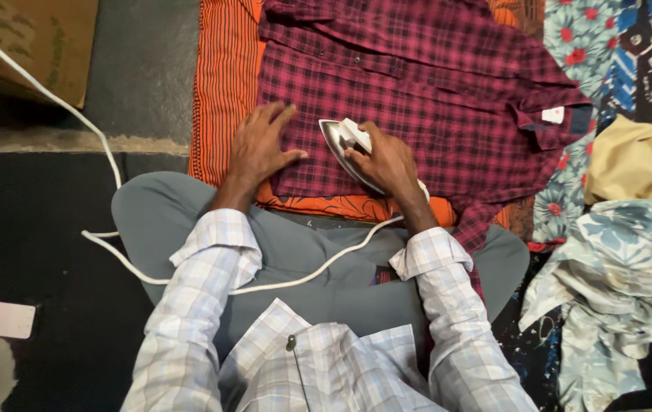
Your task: The person irons a red and black plaid shirt laid out on an orange patterned mat. They use a white electric iron to smooth the fabric, moving it across the body and sleeves while occasionally adjusting the shirt with their left hand.
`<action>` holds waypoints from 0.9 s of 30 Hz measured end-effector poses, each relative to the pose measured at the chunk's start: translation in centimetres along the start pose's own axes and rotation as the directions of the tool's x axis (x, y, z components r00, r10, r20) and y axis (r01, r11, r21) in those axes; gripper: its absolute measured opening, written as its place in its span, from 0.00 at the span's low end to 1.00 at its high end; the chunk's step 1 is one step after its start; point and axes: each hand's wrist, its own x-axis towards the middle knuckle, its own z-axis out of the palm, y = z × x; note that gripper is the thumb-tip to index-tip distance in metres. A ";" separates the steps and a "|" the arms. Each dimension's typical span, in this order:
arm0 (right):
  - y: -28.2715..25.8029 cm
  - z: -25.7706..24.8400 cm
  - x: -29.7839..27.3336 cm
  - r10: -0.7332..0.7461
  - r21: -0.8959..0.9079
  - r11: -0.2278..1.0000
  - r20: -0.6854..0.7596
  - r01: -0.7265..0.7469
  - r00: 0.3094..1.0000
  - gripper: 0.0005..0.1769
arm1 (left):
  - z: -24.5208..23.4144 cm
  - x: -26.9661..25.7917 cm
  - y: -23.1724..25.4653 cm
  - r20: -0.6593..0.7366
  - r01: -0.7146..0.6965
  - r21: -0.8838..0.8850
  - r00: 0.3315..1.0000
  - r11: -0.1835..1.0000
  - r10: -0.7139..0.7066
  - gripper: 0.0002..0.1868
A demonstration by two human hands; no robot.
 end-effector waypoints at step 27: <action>0.3 -2.2 0.1 -0.065 0.120 0.992 0.258 0.035 0.964 0.35 | 4.7 2.4 -1.8 0.391 0.005 0.205 0.916 0.979 -0.086 0.81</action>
